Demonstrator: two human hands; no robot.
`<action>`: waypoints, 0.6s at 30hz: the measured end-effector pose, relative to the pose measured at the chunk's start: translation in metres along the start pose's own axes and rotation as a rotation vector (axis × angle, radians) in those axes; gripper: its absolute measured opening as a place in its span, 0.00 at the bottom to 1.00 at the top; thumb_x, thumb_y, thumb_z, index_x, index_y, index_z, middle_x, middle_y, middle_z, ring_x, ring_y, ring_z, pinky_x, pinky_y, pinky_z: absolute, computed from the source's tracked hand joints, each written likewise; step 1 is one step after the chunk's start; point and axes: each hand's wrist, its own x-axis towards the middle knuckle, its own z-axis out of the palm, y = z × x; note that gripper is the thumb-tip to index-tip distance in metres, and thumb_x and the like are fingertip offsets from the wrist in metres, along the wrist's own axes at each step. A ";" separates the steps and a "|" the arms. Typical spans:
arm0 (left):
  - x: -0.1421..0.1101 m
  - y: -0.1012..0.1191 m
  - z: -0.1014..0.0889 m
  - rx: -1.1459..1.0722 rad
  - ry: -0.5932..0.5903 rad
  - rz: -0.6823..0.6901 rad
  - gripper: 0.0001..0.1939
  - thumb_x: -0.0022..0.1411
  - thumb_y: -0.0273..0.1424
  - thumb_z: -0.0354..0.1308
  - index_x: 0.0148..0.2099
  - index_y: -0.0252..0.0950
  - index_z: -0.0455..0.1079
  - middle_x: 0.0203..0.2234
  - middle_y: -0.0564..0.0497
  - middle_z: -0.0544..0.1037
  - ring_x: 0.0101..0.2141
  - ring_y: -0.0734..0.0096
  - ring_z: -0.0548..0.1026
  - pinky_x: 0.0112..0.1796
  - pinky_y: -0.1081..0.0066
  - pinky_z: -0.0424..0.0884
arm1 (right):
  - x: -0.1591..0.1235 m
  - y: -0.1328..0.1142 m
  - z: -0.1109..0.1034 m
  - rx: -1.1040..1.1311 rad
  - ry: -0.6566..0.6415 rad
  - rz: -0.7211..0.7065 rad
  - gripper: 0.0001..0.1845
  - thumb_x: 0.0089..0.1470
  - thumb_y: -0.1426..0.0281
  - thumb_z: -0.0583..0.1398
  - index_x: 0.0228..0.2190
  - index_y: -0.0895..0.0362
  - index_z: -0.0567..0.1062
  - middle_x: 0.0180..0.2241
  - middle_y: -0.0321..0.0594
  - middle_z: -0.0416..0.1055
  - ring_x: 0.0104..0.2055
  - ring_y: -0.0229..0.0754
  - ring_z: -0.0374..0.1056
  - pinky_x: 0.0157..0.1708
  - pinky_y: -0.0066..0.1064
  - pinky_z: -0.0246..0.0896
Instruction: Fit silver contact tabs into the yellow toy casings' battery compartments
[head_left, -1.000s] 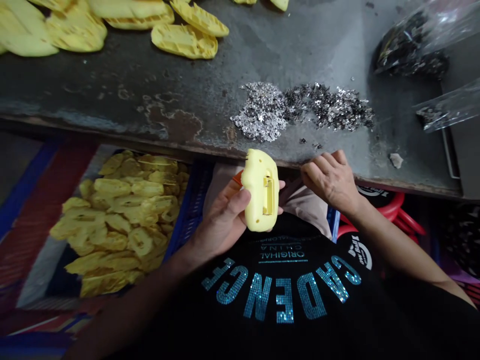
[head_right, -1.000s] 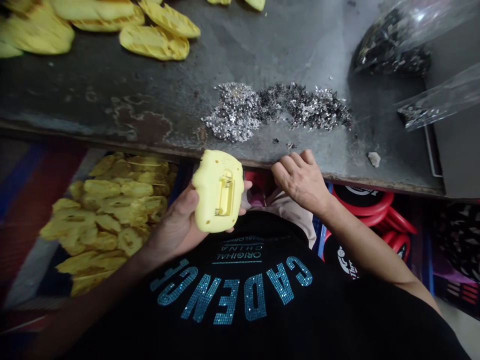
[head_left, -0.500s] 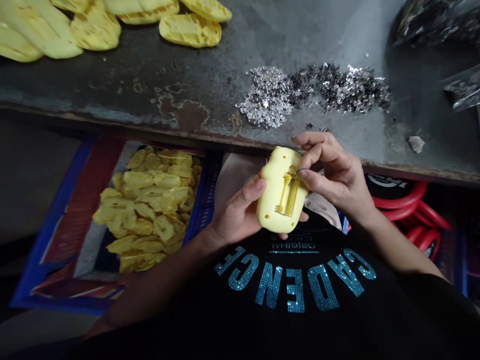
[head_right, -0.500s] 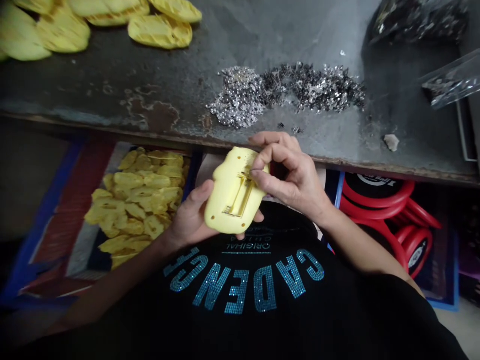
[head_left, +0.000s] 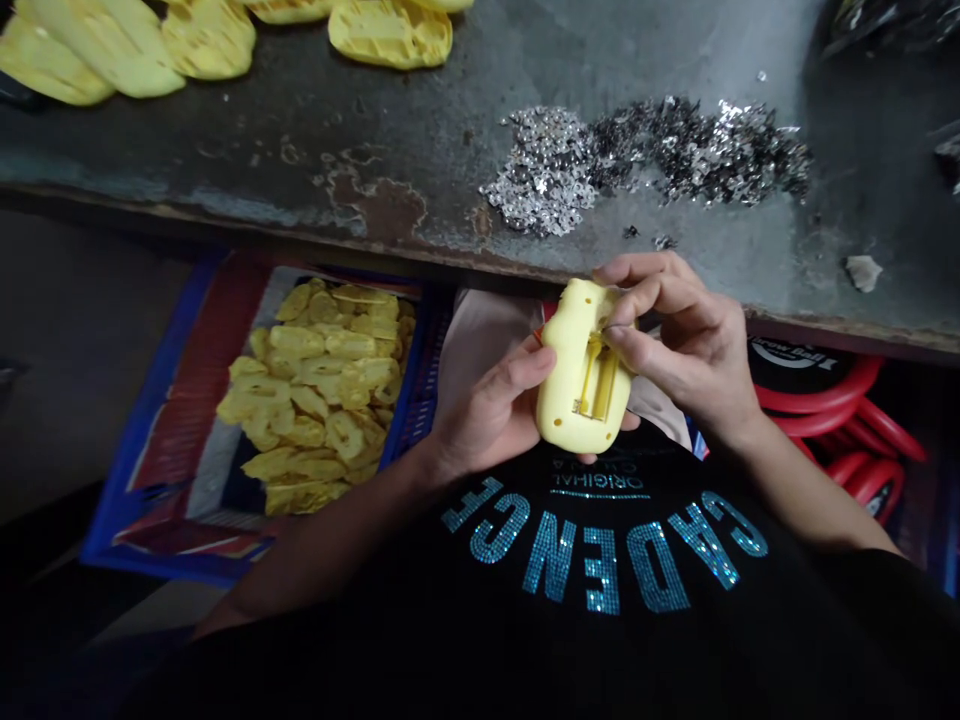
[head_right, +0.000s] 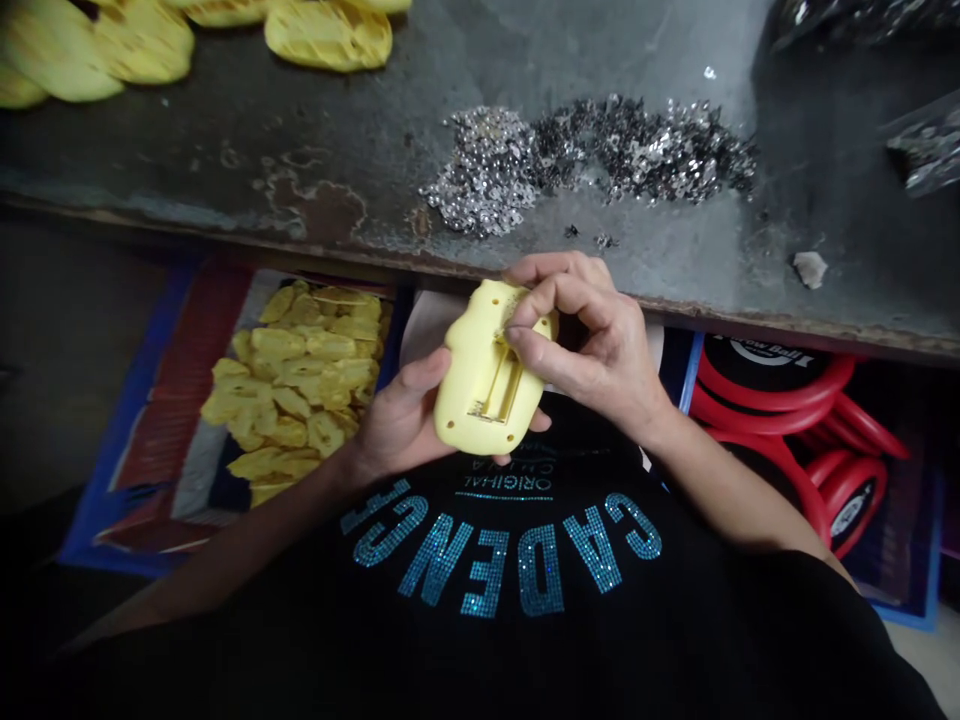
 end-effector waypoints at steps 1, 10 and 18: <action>0.000 0.000 0.000 -0.004 0.002 0.001 0.52 0.72 0.58 0.72 0.86 0.45 0.60 0.75 0.39 0.81 0.64 0.22 0.87 0.32 0.63 0.88 | -0.001 0.001 0.000 0.004 0.011 -0.008 0.07 0.75 0.66 0.64 0.41 0.48 0.81 0.59 0.48 0.84 0.65 0.59 0.79 0.67 0.58 0.74; 0.002 -0.006 -0.003 -0.037 -0.047 0.071 0.50 0.80 0.55 0.67 0.89 0.41 0.51 0.74 0.34 0.81 0.61 0.29 0.90 0.34 0.68 0.88 | 0.003 0.012 -0.005 0.160 0.081 -0.183 0.06 0.68 0.67 0.72 0.37 0.49 0.81 0.55 0.41 0.87 0.59 0.56 0.82 0.67 0.60 0.74; 0.004 -0.011 -0.002 -0.091 0.072 0.087 0.46 0.70 0.59 0.78 0.77 0.43 0.66 0.58 0.41 0.89 0.47 0.39 0.95 0.26 0.69 0.86 | 0.003 0.015 -0.004 0.002 0.108 -0.305 0.05 0.71 0.67 0.73 0.41 0.50 0.83 0.53 0.41 0.90 0.53 0.56 0.83 0.57 0.57 0.77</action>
